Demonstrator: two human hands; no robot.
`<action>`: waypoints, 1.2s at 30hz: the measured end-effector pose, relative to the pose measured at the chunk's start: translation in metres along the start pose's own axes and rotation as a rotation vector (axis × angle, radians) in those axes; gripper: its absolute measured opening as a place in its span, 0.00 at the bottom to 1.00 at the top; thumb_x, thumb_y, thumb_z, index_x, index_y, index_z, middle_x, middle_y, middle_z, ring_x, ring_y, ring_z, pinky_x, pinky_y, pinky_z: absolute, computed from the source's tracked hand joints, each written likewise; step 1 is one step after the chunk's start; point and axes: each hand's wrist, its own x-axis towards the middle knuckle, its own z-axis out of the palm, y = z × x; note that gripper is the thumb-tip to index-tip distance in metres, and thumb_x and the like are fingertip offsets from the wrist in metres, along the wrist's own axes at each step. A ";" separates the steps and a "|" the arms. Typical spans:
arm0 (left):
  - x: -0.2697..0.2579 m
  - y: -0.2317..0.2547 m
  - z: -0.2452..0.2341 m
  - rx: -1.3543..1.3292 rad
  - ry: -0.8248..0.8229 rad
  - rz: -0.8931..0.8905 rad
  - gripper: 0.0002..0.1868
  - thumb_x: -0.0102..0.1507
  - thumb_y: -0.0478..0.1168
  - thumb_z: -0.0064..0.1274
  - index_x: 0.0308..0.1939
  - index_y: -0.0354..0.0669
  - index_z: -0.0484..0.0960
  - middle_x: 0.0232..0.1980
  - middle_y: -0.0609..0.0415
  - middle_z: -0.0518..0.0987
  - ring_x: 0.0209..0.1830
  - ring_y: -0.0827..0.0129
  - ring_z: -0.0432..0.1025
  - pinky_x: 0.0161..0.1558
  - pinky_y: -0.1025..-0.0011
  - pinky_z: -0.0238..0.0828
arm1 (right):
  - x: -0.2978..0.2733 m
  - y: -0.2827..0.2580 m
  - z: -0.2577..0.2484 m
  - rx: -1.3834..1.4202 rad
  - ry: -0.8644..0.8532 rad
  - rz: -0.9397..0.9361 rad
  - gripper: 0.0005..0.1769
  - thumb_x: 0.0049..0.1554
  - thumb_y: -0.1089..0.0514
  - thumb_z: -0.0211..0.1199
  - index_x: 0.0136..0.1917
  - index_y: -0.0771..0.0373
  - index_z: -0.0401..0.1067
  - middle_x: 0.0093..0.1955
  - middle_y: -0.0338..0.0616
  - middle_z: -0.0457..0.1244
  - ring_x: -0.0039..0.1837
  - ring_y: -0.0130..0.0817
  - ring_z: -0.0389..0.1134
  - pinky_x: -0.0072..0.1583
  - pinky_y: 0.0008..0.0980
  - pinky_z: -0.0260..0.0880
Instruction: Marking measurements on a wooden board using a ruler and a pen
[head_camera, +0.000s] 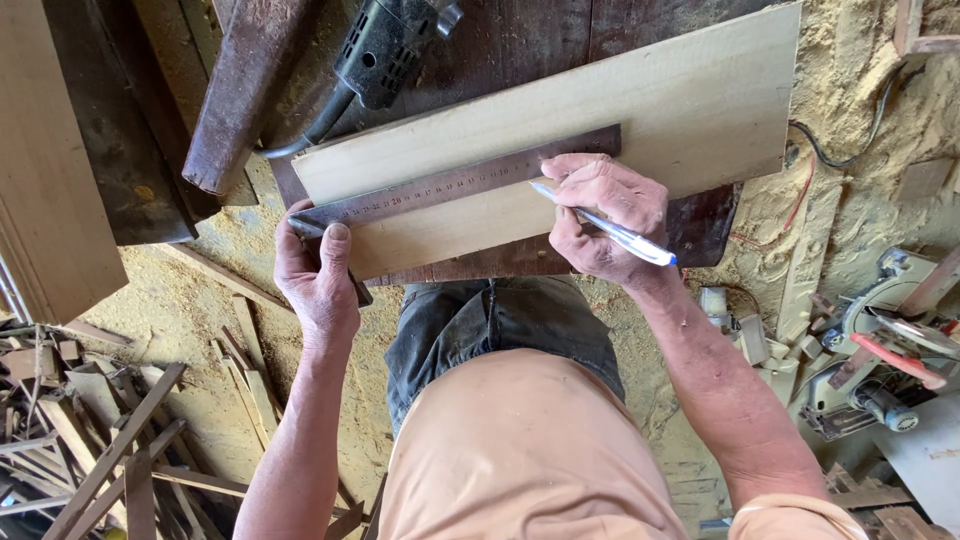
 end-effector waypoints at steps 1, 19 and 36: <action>0.000 0.000 0.000 -0.012 -0.001 -0.005 0.21 0.69 0.42 0.60 0.63 0.40 0.75 0.48 0.54 0.74 0.48 0.76 0.64 0.57 0.70 0.65 | 0.001 -0.001 0.001 -0.016 0.011 -0.007 0.04 0.49 0.75 0.68 0.39 0.72 0.76 0.38 0.58 0.67 0.48 0.55 0.73 0.51 0.41 0.76; -0.001 0.000 -0.001 -0.025 -0.002 -0.012 0.21 0.69 0.42 0.61 0.63 0.41 0.74 0.48 0.55 0.73 0.49 0.76 0.64 0.58 0.71 0.65 | 0.004 -0.004 -0.003 -0.053 -0.039 -0.001 0.05 0.50 0.76 0.68 0.41 0.72 0.76 0.44 0.61 0.69 0.49 0.53 0.73 0.53 0.39 0.75; 0.001 0.004 0.002 -0.023 0.006 -0.014 0.21 0.69 0.42 0.61 0.62 0.41 0.75 0.47 0.56 0.73 0.48 0.77 0.64 0.57 0.72 0.66 | 0.003 -0.003 -0.002 -0.059 -0.043 -0.013 0.05 0.51 0.76 0.67 0.41 0.73 0.76 0.45 0.62 0.69 0.48 0.52 0.73 0.52 0.39 0.75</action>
